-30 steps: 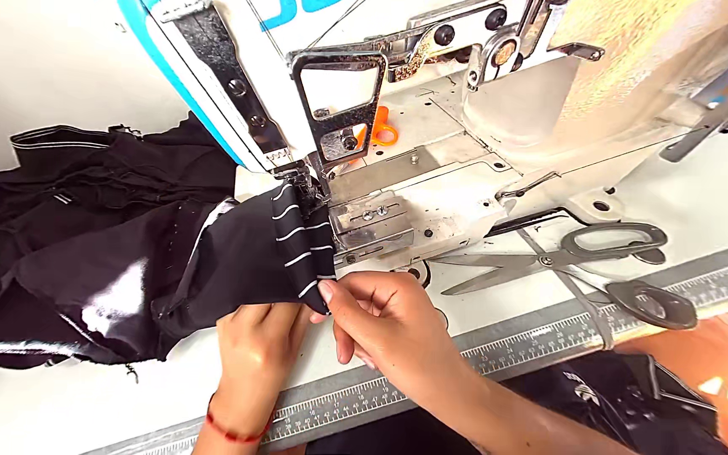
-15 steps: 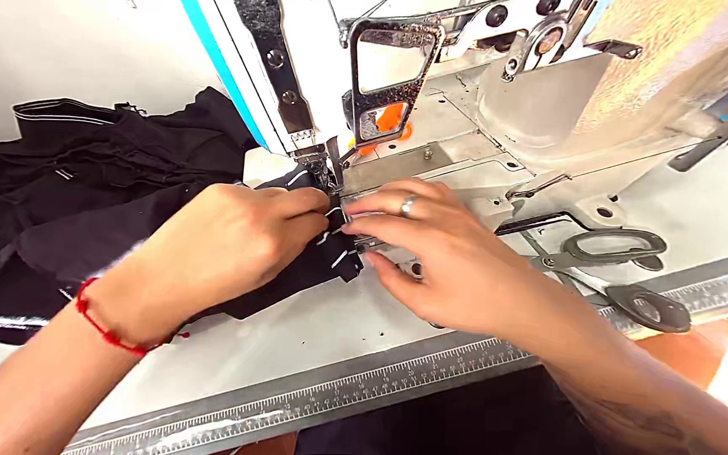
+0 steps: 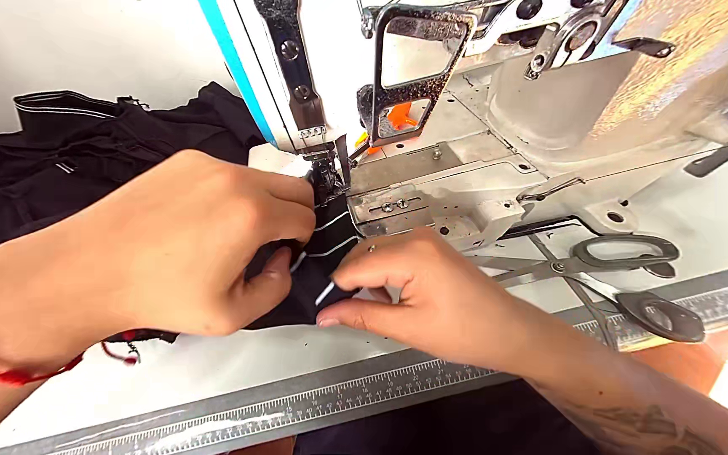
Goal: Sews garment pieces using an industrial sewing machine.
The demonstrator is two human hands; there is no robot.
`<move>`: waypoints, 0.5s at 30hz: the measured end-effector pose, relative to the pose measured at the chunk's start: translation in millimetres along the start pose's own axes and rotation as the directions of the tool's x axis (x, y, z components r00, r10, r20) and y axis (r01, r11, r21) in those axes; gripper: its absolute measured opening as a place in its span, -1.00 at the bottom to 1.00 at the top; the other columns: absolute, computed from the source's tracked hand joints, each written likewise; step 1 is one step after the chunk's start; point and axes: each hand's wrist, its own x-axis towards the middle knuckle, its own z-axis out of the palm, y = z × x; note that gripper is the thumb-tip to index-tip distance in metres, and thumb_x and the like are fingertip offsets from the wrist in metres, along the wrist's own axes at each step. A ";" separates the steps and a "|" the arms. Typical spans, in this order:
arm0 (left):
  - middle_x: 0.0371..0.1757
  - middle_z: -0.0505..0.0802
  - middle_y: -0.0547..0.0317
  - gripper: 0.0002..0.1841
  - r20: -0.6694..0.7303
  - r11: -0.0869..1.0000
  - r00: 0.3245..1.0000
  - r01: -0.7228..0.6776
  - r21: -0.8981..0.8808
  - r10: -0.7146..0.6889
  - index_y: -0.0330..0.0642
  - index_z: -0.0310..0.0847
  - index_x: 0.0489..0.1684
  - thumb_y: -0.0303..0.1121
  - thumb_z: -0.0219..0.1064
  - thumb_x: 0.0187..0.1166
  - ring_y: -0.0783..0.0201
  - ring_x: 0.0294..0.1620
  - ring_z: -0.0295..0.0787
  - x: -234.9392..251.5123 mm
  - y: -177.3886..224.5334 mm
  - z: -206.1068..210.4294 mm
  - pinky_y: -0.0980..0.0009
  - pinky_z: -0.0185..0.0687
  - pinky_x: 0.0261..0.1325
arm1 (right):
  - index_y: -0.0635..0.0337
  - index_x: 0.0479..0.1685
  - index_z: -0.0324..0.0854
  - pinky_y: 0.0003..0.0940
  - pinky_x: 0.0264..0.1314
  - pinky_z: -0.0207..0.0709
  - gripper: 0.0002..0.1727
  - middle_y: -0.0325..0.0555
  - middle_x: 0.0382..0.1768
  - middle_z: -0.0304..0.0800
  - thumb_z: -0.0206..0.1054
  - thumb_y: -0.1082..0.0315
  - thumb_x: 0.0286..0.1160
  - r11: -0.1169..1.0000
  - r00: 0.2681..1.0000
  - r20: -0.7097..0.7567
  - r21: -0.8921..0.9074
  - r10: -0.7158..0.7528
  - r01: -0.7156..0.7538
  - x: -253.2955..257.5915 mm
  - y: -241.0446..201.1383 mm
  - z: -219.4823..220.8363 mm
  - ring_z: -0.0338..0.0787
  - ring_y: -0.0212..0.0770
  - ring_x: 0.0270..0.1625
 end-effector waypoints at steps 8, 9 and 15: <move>-0.42 0.69 0.43 -0.78 -0.001 0.998 1.000 0.009 0.059 -0.009 0.08 0.58 -0.63 -0.18 0.10 0.35 0.49 -0.44 0.62 -2.7 -5.0 -5.7 0.44 0.37 -0.56 | 0.23 -0.32 0.87 -0.72 -0.07 0.66 -0.82 -0.25 -0.31 0.89 0.50 0.28 0.46 1.000 0.995 -0.100 0.023 0.004 -0.002 -4.5 14.7 12.1 0.81 -0.58 -0.16; -0.49 0.62 0.45 -0.78 0.001 0.998 1.000 -0.001 0.067 0.001 0.09 0.55 -0.65 -0.17 0.10 0.35 0.50 -0.49 0.56 -2.2 -4.2 -5.4 0.46 0.29 -0.59 | 0.22 -0.30 0.88 -0.72 -0.08 0.66 -0.82 -0.24 -0.30 0.89 0.51 0.28 0.46 1.000 0.995 -0.101 0.018 0.005 -0.003 -3.9 14.9 12.0 0.80 -0.58 -0.16; -0.52 0.65 0.39 -0.77 0.019 0.993 1.000 -0.023 0.113 0.021 0.06 0.46 -0.77 -0.19 0.09 0.28 0.41 -0.52 0.59 -6.4 -14.1 0.1 0.37 0.28 -0.63 | 0.22 -0.28 0.88 -0.74 -0.13 0.66 -0.85 -0.22 -0.27 0.88 0.53 0.31 0.41 1.000 0.995 -0.103 -0.011 0.003 -0.004 -3.2 15.8 12.7 0.80 -0.56 -0.20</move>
